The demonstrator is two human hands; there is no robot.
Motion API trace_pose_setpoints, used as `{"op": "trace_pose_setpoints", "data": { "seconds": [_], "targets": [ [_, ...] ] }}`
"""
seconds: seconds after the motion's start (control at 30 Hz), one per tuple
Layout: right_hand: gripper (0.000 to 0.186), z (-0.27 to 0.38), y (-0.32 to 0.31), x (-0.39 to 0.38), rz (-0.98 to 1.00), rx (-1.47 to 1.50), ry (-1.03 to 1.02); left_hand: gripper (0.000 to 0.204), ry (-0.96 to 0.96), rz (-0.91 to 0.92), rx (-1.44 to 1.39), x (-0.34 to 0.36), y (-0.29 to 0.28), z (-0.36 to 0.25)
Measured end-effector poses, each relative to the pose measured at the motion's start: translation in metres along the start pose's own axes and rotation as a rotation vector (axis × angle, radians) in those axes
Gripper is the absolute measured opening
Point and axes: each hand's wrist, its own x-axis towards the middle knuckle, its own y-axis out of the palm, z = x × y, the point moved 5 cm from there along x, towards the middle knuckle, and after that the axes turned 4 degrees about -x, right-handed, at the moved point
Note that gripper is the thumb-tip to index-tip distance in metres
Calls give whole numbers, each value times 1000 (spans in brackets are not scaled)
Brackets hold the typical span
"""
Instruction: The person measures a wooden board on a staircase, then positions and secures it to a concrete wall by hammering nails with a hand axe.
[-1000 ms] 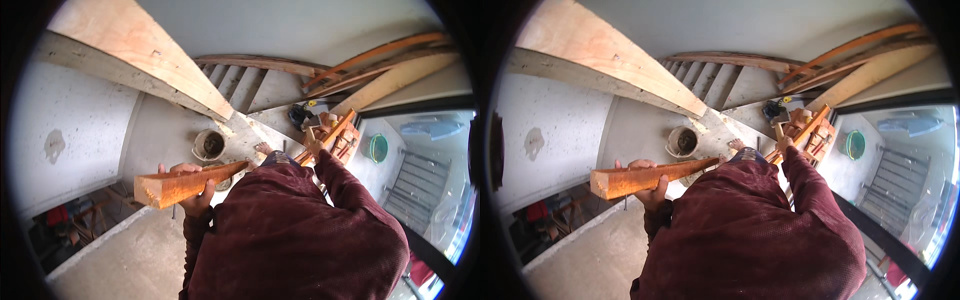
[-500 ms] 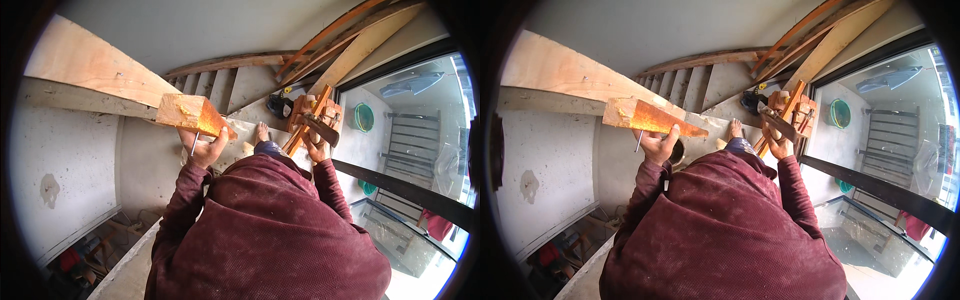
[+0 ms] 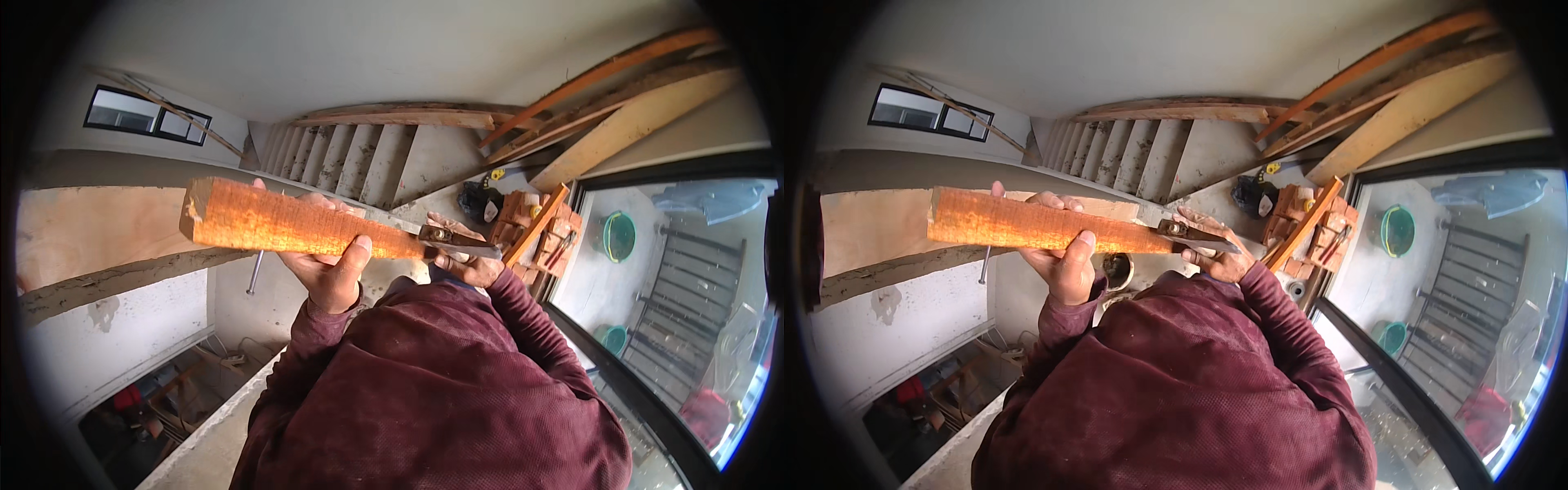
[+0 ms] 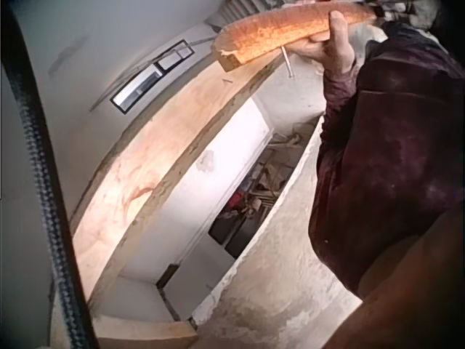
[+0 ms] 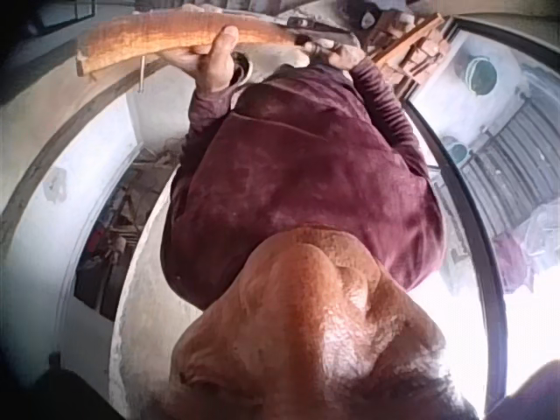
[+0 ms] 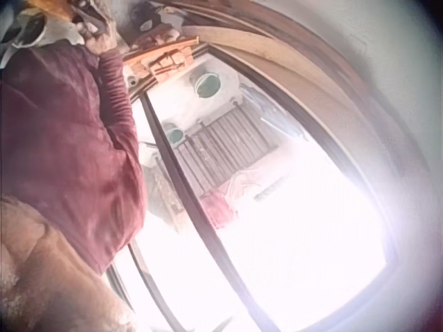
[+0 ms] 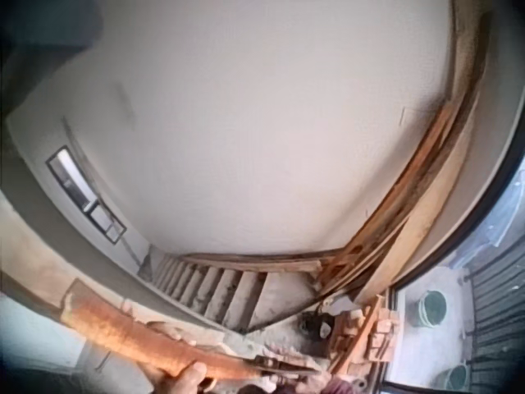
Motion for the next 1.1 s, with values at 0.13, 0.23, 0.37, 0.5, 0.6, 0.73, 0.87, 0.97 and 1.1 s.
{"op": "trace_pose_setpoints", "data": {
  "seconds": [0.13,0.23,0.37,0.5,0.6,0.73,0.87,0.97,1.1],
  "targets": [
    [64,-17,-32,7,-92,41,-42,92,-59,-75,-129,24,24,22],
    [67,-30,-57,8,-137,-33,-28,69,-131,-156,-182,37,37,42],
    [67,-26,-85,2,-305,-249,12,82,-217,-215,-282,58,75,72],
    [64,-21,-114,0,-428,-408,-40,81,-217,-81,-239,79,98,101],
    [61,-51,-124,-23,-446,58,185,93,-275,46,-88,74,104,154],
    [54,-83,-139,-43,-428,139,267,84,-388,359,-117,55,106,230],
    [47,-157,-159,-64,-471,-20,390,79,-533,846,283,22,47,330],
    [52,-232,-176,-73,-573,-15,556,70,-731,835,574,-30,-51,463],
    [44,-271,-174,-48,-660,-99,744,42,-218,1169,1064,-88,-178,566]
  ]
}}
